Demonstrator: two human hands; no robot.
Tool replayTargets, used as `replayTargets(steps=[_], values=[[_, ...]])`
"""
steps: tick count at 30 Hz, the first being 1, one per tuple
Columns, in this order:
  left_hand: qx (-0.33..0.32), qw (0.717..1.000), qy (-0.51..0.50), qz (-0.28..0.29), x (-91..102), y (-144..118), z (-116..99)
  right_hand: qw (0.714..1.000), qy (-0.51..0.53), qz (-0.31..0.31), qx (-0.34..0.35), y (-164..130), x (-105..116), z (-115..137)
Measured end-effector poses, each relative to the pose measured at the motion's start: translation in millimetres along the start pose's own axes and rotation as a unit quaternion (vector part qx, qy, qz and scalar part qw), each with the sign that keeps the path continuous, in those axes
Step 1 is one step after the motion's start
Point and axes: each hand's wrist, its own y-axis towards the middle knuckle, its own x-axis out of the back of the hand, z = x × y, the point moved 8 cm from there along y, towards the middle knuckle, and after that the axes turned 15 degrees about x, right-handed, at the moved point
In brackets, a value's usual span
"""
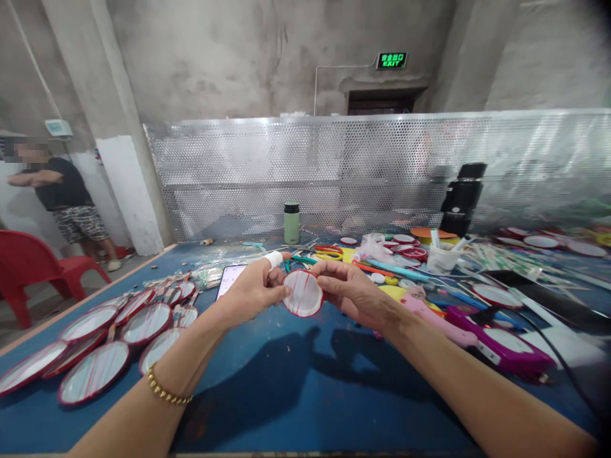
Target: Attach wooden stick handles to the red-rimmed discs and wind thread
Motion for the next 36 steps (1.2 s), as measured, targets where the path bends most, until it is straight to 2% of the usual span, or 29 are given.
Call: replayTargets(steps=[3,5,7,10,13,16,17,19,22,25,27,28,31,33,36], values=[[-0.005,0.997,0.050,-0.051,6.0,2.3,1.0,0.997,-0.081,-0.011,0.015,3.3,10.8,-4.4],[-0.007,0.992,0.084,-0.092,10.7,4.3,3.5,0.985,-0.167,-0.030,0.026,5.2,20.7,-4.7],[-0.007,0.989,0.104,-0.109,12.2,6.7,8.5,0.971,-0.231,-0.048,0.039,6.0,27.1,-1.4],[-0.006,0.988,0.113,-0.104,9.4,10.5,18.7,0.961,-0.265,-0.053,0.056,5.7,26.2,6.3],[0.000,0.990,0.113,-0.083,3.7,13.8,26.1,0.964,-0.260,-0.028,0.054,4.9,17.6,8.5],[-0.012,0.996,0.058,-0.072,1.4,12.9,21.2,0.968,-0.243,-0.011,0.063,4.4,11.0,11.4],[-0.029,0.995,0.043,-0.091,4.0,10.2,15.4,0.967,-0.243,-0.012,0.077,4.2,10.0,15.2],[-0.080,0.981,0.057,-0.167,12.4,-0.8,-0.7,0.958,-0.263,-0.013,0.117,2.8,7.6,27.9],[-0.171,0.932,0.153,-0.281,17.7,-25.0,-25.5,0.930,-0.324,0.014,0.175,-2.3,-2.5,50.0],[-0.236,0.879,0.213,-0.356,17.8,-45.5,-38.2,0.906,-0.358,0.065,0.215,-8.4,-17.9,62.7],[-0.269,0.850,0.244,-0.381,15.2,-53.8,-41.8,0.878,-0.383,0.097,0.269,-12.6,-28.4,68.1],[-0.284,0.838,0.259,-0.387,13.3,-56.6,-43.0,0.854,-0.405,0.107,0.309,-15.3,-32.9,71.0],[-0.325,0.810,0.288,-0.394,7.0,-62.4,-44.9,0.756,-0.486,0.109,0.424,-25.8,-41.5,76.2],[-0.345,0.800,0.296,-0.391,3.6,-63.9,-44.7,0.702,-0.532,0.104,0.461,-31.4,-43.5,76.2],[-0.382,0.786,0.291,-0.389,-0.2,-66.6,-44.6,0.645,-0.577,0.095,0.493,-38.9,-45.5,79.8]])
